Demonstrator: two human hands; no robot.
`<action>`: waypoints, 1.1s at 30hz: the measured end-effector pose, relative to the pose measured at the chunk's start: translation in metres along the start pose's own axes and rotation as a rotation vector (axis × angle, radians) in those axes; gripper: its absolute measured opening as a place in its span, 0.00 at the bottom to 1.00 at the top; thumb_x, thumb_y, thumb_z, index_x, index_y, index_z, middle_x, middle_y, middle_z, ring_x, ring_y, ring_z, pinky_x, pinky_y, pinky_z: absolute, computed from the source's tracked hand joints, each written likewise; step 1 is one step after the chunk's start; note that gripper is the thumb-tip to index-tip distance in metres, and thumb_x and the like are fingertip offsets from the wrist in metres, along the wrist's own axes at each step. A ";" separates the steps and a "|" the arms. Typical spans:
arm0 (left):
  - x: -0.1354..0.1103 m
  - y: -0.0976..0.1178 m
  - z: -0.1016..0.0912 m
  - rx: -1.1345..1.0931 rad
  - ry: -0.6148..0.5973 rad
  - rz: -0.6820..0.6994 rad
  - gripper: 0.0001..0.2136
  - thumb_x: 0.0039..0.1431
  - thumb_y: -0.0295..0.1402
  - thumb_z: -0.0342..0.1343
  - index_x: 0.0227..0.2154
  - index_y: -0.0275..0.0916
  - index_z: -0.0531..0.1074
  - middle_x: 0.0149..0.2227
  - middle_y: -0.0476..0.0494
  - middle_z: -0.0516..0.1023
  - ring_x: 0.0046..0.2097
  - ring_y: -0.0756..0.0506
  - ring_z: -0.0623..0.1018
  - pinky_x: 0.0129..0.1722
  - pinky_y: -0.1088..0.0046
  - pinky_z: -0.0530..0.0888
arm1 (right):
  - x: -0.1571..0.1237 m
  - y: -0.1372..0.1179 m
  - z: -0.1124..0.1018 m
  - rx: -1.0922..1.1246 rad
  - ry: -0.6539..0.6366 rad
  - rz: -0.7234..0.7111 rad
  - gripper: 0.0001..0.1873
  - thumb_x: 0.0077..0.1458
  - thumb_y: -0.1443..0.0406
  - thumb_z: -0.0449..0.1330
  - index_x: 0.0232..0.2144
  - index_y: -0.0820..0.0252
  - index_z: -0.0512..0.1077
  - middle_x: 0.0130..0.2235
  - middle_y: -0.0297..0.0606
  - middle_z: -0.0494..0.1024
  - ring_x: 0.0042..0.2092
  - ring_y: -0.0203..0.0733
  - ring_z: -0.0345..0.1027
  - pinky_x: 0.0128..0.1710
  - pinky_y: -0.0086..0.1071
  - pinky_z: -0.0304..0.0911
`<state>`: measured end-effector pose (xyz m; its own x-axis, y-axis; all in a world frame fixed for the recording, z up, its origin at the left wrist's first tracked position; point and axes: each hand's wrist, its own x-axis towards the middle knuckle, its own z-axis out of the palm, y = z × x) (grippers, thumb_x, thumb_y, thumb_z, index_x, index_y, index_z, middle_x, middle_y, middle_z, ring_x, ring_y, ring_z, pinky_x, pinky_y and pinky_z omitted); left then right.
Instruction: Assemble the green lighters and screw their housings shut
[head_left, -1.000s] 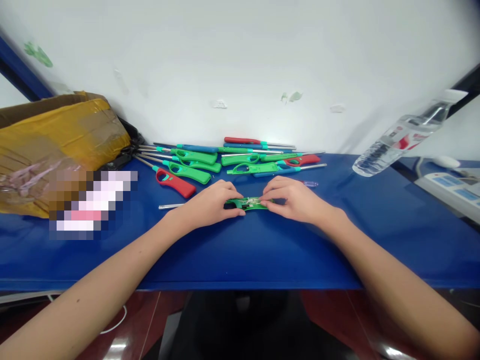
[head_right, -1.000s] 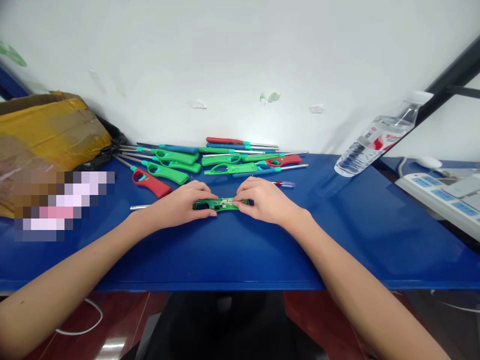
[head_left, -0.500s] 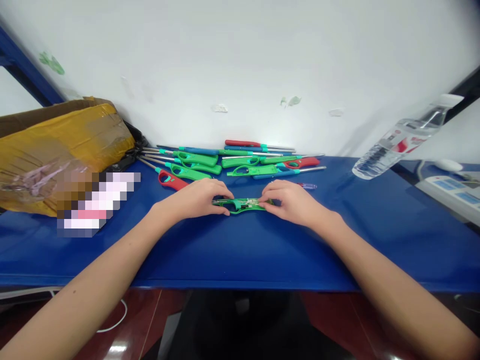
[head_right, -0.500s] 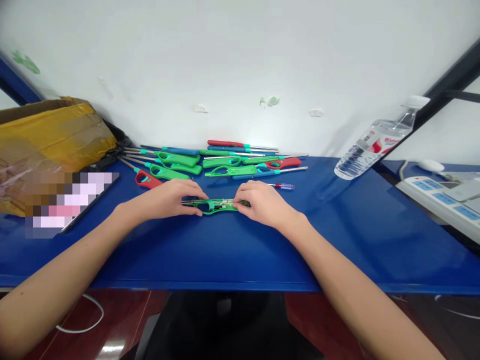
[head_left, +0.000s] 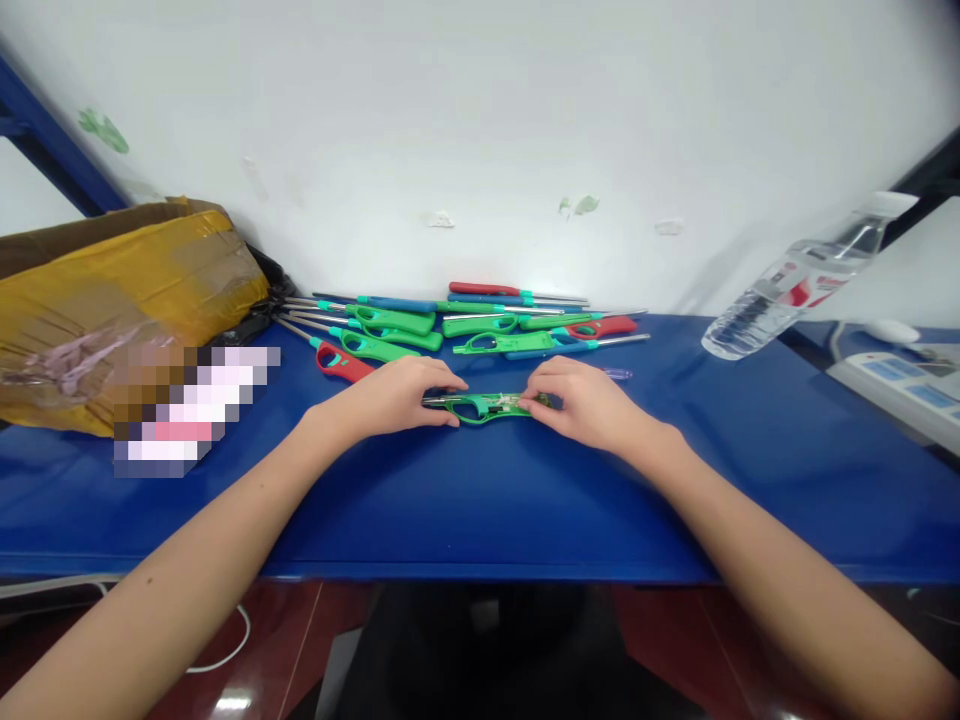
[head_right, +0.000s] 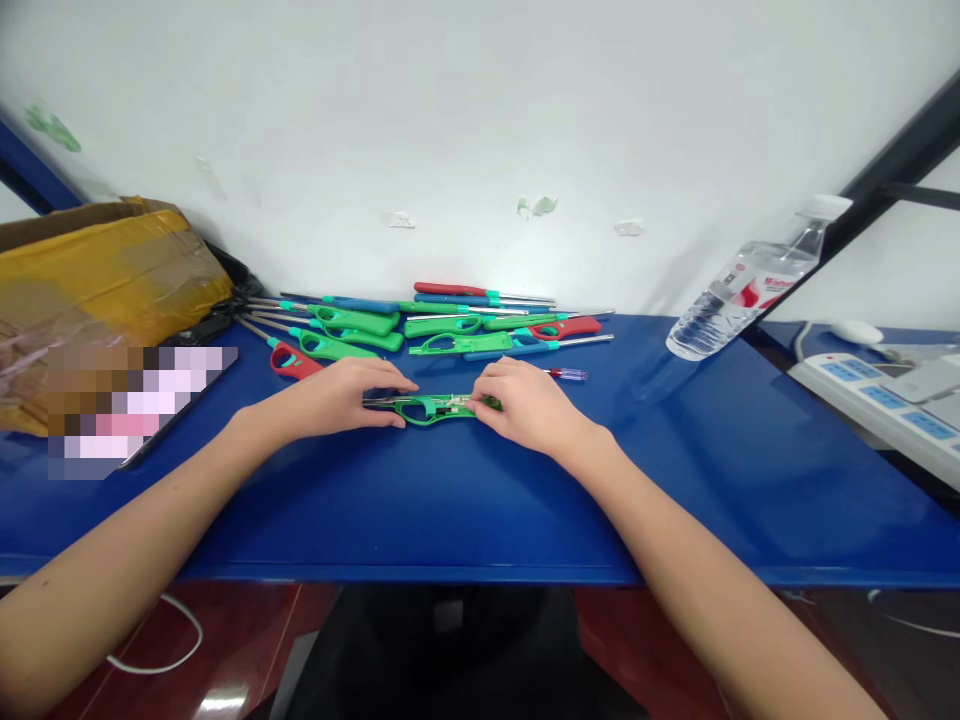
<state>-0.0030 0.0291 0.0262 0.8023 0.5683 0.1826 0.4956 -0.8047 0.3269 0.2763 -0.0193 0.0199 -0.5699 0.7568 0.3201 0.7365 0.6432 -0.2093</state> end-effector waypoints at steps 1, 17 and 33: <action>-0.001 -0.002 -0.002 -0.003 0.003 0.002 0.17 0.57 0.41 0.64 0.47 0.41 0.78 0.44 0.42 0.80 0.44 0.42 0.79 0.46 0.68 0.73 | 0.000 0.000 0.000 0.001 -0.001 0.002 0.07 0.60 0.66 0.59 0.32 0.60 0.77 0.36 0.42 0.79 0.39 0.45 0.71 0.41 0.37 0.66; -0.004 0.005 -0.009 0.039 -0.031 0.018 0.10 0.62 0.39 0.58 0.37 0.42 0.82 0.39 0.44 0.81 0.38 0.45 0.79 0.40 0.71 0.72 | 0.000 -0.001 -0.001 0.048 -0.035 0.045 0.08 0.61 0.66 0.57 0.34 0.60 0.77 0.36 0.42 0.79 0.39 0.45 0.71 0.40 0.37 0.65; 0.000 0.005 0.000 0.032 -0.013 -0.019 0.11 0.61 0.40 0.59 0.39 0.40 0.81 0.42 0.42 0.80 0.42 0.43 0.77 0.44 0.68 0.72 | 0.001 -0.001 0.000 0.040 -0.038 0.045 0.07 0.61 0.66 0.58 0.33 0.60 0.77 0.36 0.41 0.78 0.40 0.45 0.71 0.40 0.37 0.65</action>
<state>-0.0005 0.0246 0.0277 0.7970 0.5811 0.1647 0.5205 -0.7992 0.3005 0.2750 -0.0197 0.0202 -0.5503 0.7884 0.2748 0.7469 0.6120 -0.2599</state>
